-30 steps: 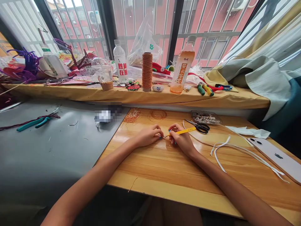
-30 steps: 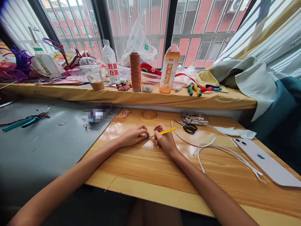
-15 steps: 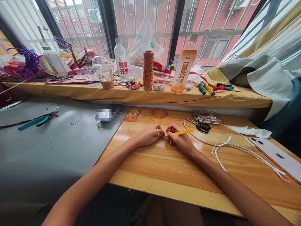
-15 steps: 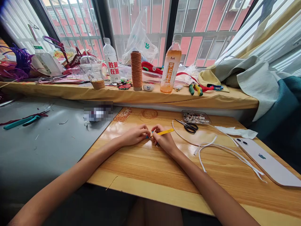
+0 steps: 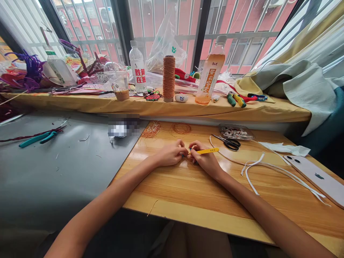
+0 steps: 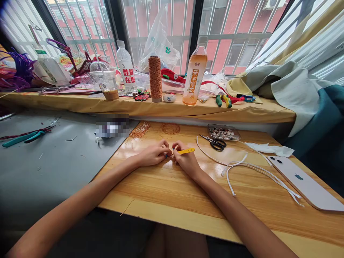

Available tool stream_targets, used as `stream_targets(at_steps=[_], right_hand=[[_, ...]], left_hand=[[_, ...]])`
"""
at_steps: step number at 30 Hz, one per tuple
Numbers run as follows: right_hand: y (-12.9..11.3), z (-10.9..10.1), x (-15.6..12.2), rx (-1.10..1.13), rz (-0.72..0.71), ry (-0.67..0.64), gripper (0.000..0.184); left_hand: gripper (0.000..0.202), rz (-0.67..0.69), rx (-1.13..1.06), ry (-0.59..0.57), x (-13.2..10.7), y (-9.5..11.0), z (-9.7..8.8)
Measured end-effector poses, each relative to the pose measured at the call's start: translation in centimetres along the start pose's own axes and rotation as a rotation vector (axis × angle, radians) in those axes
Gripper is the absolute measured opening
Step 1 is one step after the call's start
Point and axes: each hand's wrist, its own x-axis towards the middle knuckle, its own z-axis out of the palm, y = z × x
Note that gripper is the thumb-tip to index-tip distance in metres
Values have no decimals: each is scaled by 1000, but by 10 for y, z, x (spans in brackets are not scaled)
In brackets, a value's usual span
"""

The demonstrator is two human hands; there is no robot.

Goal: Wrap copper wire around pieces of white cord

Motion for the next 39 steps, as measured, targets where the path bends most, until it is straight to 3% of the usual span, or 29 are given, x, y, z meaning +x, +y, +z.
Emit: stream_targets(at_steps=[8, 16, 22, 25, 30, 34, 37, 39], right_hand=[[-5, -4, -1, 46, 6, -40, 4], [-4, 0, 0, -36, -49, -32, 6], [-3, 0, -1, -182, -111, 33, 8], [-2, -5, -1, -76, -67, 63, 10], [3, -15, 4, 79, 2, 206, 31], [8, -18, 8, -96, 18, 72, 42], [6, -21, 9, -304, -90, -74, 39], [3, -24, 9, -390, -132, -146, 35]], left_hand=[[23, -35, 70, 74, 0, 1, 4], [22, -26, 38, 70, 1, 1, 5], [21, -27, 22, 59, 1, 3, 6], [22, -35, -32, 69, 1, 1, 5], [23, -151, -9, 211, 1, -4, -1], [38, -181, 151, 114, 0, -1, -2], [32, -144, 129, 50, 0, 0, 1], [28, -123, 66, 67, 1, 1, 3]])
